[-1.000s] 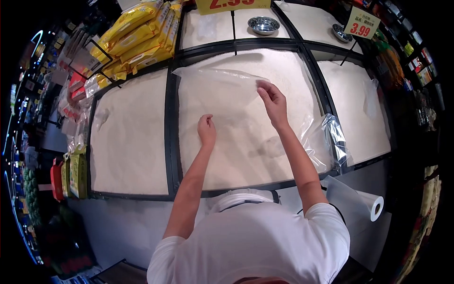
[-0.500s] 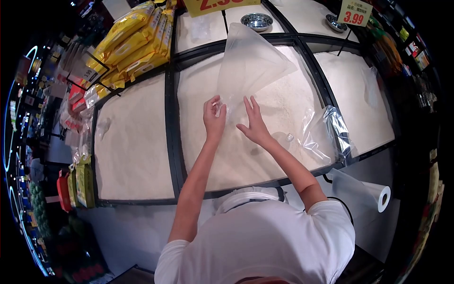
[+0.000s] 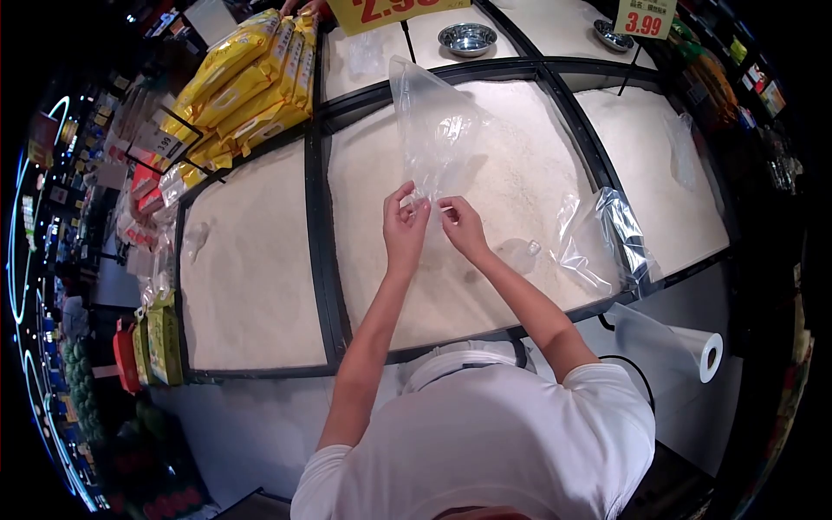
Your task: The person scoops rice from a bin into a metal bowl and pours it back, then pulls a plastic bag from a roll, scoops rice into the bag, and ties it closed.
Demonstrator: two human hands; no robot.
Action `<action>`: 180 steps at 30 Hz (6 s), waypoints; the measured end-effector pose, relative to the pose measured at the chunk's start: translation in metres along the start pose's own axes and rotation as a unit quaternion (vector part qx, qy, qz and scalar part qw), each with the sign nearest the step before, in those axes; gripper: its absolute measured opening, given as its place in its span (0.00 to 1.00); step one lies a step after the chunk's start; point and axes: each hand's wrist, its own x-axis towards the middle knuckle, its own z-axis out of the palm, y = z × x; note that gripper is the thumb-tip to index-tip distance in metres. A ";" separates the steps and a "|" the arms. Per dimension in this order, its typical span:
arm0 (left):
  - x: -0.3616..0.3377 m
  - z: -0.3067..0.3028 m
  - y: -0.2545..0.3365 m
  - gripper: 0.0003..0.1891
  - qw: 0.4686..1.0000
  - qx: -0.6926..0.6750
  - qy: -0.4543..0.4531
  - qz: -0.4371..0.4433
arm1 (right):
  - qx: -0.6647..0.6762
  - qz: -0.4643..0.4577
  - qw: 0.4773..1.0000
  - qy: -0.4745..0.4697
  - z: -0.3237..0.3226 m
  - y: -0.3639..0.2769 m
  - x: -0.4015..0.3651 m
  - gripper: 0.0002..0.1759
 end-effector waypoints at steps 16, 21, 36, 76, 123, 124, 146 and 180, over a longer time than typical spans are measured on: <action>-0.036 0.009 -0.018 0.41 0.990 0.088 -0.043 0.103 | 0.025 -0.046 0.997 -0.061 0.005 -0.019 -0.025 0.10; -0.027 -0.023 -0.035 0.29 0.999 -0.027 0.019 -0.029 | 0.133 0.068 0.986 -0.080 0.003 -0.023 -0.028 0.05; -0.027 -0.120 -0.061 0.17 0.778 -0.559 0.027 -0.285 | 0.790 0.168 0.503 -0.309 -0.050 0.021 0.019 0.08; -0.106 -0.094 -0.039 0.11 0.745 -0.645 -0.049 -0.163 | -0.147 -0.387 0.901 -0.132 -0.004 -0.127 -0.065 0.13; -0.095 -0.128 0.005 0.33 0.883 0.460 0.081 -0.043 | -0.527 0.319 0.724 -0.311 -0.176 -0.032 -0.059 0.34; -0.095 -0.127 0.003 0.34 0.890 0.446 0.077 -0.057 | -0.520 0.315 0.736 -0.296 -0.186 -0.037 -0.062 0.33; -0.068 -0.113 -0.036 0.46 0.898 0.429 0.034 -0.094 | -0.020 0.486 0.846 -0.218 -0.158 0.015 -0.096 0.18; -0.069 -0.103 -0.085 0.49 0.905 0.400 -0.039 -0.143 | -0.342 0.204 0.901 -0.174 -0.143 -0.081 -0.061 0.29</action>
